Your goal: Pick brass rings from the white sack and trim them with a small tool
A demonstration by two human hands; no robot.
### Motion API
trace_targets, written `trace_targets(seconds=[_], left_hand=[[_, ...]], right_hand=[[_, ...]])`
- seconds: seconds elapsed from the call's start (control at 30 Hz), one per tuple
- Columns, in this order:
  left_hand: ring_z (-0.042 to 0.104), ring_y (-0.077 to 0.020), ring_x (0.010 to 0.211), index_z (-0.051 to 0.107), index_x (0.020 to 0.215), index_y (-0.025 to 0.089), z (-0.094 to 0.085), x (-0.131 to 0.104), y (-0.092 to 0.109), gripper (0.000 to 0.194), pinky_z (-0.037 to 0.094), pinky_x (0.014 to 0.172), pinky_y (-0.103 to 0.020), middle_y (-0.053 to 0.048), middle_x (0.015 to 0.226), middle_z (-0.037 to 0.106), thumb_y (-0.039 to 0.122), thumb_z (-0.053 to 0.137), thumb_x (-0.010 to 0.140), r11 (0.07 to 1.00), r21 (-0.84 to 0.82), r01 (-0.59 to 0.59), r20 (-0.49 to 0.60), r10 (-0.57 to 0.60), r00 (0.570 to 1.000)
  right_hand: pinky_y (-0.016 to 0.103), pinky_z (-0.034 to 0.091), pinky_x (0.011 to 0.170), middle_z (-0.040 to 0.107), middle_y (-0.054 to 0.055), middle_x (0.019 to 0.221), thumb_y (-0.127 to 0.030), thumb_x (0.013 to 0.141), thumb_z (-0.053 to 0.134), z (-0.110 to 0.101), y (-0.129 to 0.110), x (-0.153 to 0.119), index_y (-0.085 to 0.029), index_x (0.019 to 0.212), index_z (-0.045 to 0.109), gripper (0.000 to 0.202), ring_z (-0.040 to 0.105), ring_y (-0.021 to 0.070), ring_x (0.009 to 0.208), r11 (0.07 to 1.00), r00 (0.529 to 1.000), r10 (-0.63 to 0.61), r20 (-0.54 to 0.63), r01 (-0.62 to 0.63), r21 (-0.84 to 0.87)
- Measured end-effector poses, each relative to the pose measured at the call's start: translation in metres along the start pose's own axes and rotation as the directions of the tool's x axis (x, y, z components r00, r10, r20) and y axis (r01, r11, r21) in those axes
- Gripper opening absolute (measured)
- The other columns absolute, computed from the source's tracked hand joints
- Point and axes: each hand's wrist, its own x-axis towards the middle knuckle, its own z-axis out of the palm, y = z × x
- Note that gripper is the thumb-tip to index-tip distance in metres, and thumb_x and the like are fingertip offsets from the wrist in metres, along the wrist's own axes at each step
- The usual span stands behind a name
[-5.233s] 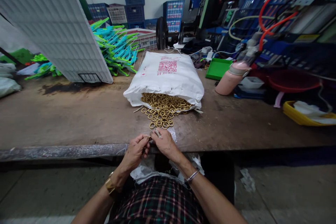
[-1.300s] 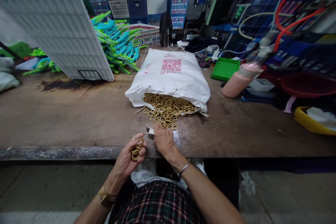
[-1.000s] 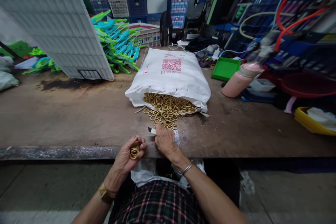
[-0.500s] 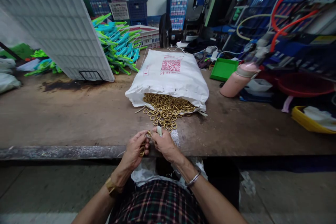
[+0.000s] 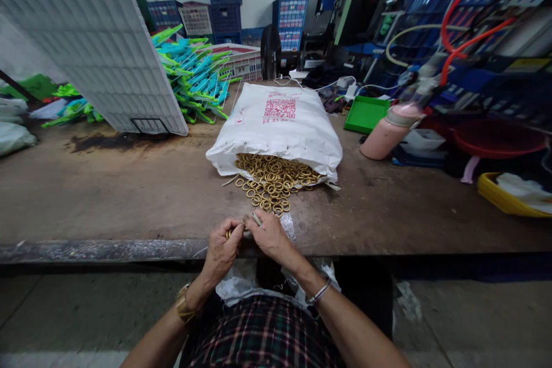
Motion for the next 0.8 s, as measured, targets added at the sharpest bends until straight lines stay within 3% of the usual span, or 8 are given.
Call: trace_targets(seconds=[0.07, 0.17, 0.27, 0.37, 0.5, 0.8], left_hand=[[0.037, -0.0063, 0.047, 0.055, 0.067, 0.015, 0.0003, -0.0007, 0.0015, 0.021, 0.030, 0.045, -0.018, 0.004, 0.053, 0.043, 0.033, 0.052, 0.077, 1.000, -0.007, 0.004, 0.014, -0.004, 1.000], [0.033, -0.0052, 0.039, 0.052, 0.069, 0.016, 0.0009, -0.0004, 0.0011, 0.024, 0.027, 0.039, -0.017, 0.006, 0.048, 0.040, 0.039, 0.054, 0.076, 0.971, -0.149, 0.188, 0.094, -0.176, 0.980], [0.033, -0.0035, 0.037, 0.050, 0.076, 0.017, 0.0002, 0.0013, 0.0008, 0.029, 0.024, 0.035, -0.015, 0.007, 0.052, 0.043, 0.044, 0.058, 0.072, 0.853, -0.341, 0.395, 0.221, -0.335, 0.916], [0.036, -0.0018, 0.039, 0.050, 0.082, 0.016, -0.0016, 0.0035, 0.0022, 0.033, 0.023, 0.035, -0.012, 0.006, 0.059, 0.045, 0.041, 0.066, 0.066, 0.734, -0.458, 0.502, 0.309, -0.398, 0.864], [0.036, -0.0007, 0.039, 0.051, 0.081, 0.015, -0.0031, 0.0058, 0.0029, 0.033, 0.022, 0.034, -0.011, 0.006, 0.061, 0.045, 0.038, 0.068, 0.064, 0.681, -0.511, 0.524, 0.343, -0.398, 0.851], [0.034, -0.0002, 0.035, 0.049, 0.075, 0.015, -0.0001, 0.0060, 0.0059, 0.033, 0.020, 0.031, -0.011, 0.006, 0.059, 0.047, 0.042, 0.066, 0.065, 0.735, -0.446, 0.512, 0.338, -0.391, 0.856]], right_hand=[[0.022, 0.024, 0.049, 0.035, -0.006, 0.053, -0.041, 0.077, 0.043, 0.0018, 0.0009, 0.0005, -0.019, 0.054, 0.037, 0.031, 0.032, 0.0084, 0.052, 0.999, 1.000, -0.003, 0.015, 0.004, -0.053], [0.022, 0.023, 0.048, 0.034, -0.006, 0.051, -0.037, 0.076, 0.042, 0.0040, 0.0023, 0.0015, -0.019, 0.053, 0.036, 0.030, 0.031, 0.0083, 0.051, 0.997, 0.999, 0.040, 0.015, -0.039, -0.062], [0.022, 0.023, 0.047, 0.037, -0.006, 0.049, -0.036, 0.075, 0.041, 0.0044, 0.0032, 0.0028, -0.019, 0.052, 0.038, 0.029, 0.033, 0.0084, 0.050, 0.995, 0.996, 0.090, 0.010, -0.090, -0.045], [0.022, 0.027, 0.049, 0.041, -0.005, 0.048, -0.036, 0.075, 0.041, 0.0043, 0.0047, 0.0039, -0.019, 0.051, 0.042, 0.030, 0.037, 0.0087, 0.049, 0.993, 0.993, 0.118, 0.007, -0.118, 0.003], [0.022, 0.030, 0.051, 0.046, -0.004, 0.049, -0.034, 0.075, 0.041, 0.0040, 0.0063, 0.0046, -0.018, 0.053, 0.046, 0.028, 0.041, 0.0088, 0.049, 0.986, 0.990, 0.135, 0.036, -0.138, 0.093], [0.022, 0.032, 0.052, 0.050, -0.004, 0.051, -0.028, 0.074, 0.041, 0.0038, 0.0047, 0.0046, -0.018, 0.056, 0.048, 0.023, 0.043, 0.0096, 0.052, 0.979, 0.987, 0.144, 0.077, -0.153, 0.132]])
